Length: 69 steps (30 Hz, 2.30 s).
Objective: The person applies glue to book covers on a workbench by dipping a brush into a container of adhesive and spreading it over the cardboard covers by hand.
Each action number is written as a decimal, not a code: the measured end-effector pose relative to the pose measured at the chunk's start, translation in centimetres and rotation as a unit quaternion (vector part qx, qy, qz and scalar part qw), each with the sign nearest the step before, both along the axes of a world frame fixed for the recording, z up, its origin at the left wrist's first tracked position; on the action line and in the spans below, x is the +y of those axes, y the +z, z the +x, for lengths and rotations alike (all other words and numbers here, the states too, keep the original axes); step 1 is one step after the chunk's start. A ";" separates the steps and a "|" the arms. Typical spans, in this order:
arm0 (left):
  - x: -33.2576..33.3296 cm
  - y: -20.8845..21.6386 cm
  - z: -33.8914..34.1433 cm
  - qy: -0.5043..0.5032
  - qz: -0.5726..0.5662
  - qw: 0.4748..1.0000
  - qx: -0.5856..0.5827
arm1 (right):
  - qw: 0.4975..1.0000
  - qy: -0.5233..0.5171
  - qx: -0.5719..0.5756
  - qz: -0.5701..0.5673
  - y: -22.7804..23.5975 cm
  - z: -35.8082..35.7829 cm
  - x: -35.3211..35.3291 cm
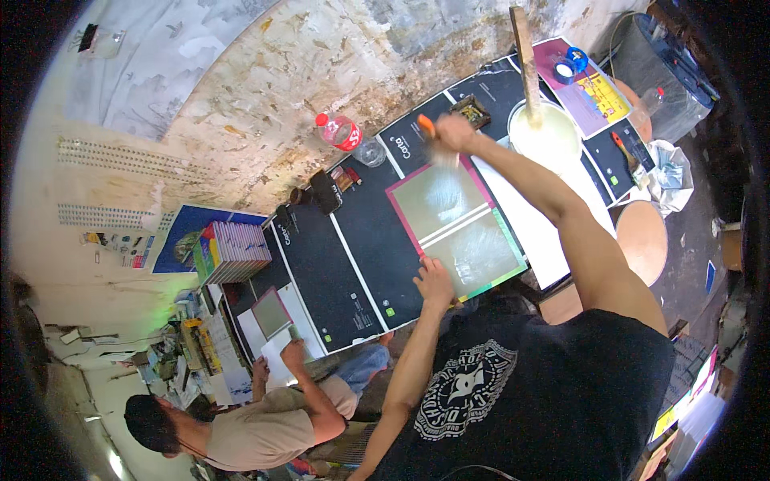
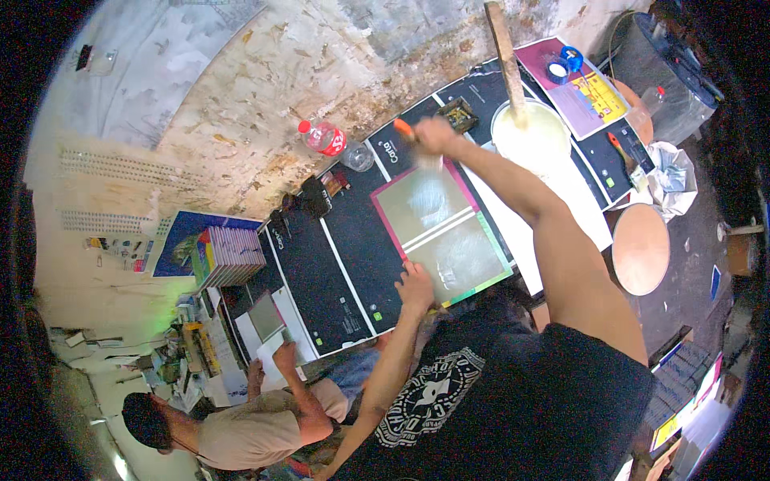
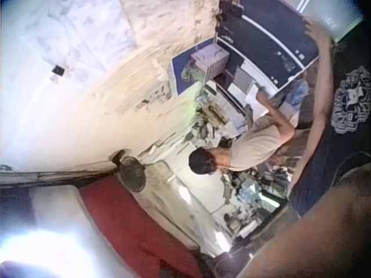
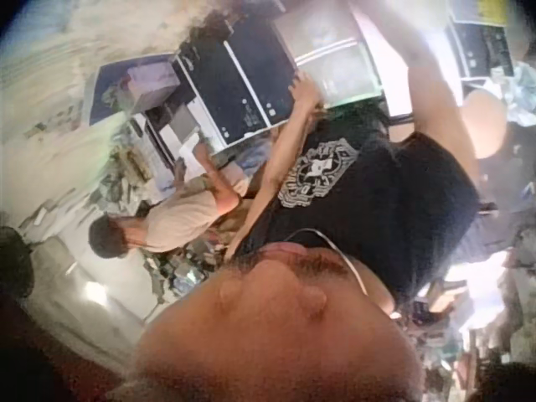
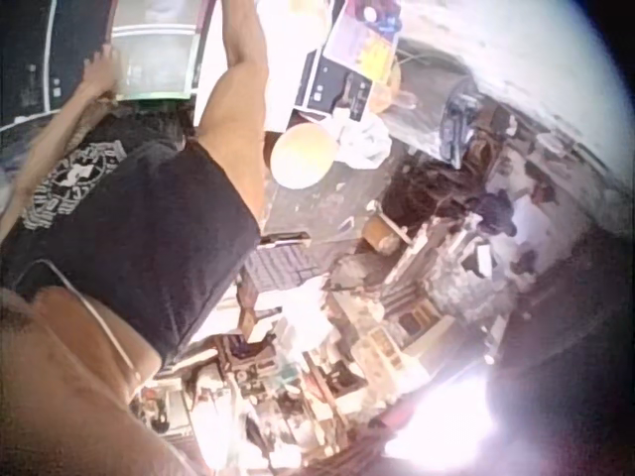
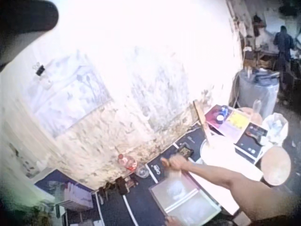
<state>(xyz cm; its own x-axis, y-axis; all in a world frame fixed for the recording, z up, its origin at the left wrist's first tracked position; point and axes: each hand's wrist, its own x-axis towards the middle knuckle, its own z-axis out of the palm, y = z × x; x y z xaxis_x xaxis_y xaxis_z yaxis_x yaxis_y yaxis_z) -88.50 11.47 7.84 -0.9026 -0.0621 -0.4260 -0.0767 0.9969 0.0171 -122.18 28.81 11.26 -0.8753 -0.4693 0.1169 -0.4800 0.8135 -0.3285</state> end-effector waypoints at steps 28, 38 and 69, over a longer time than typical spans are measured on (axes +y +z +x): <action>-1.3 0.5 -0.5 0.007 0.054 0.997 -0.050 | 0.955 -0.278 0.049 -0.093 0.4 24.5 8.6; -1.3 4.6 -0.5 -0.001 0.064 0.994 -0.086 | 0.845 -0.407 -0.146 -0.314 -1.5 31.2 7.7; -2.5 2.6 0.7 -0.028 0.081 0.994 -0.064 | 0.991 0.025 0.132 -0.010 0.5 3.0 4.8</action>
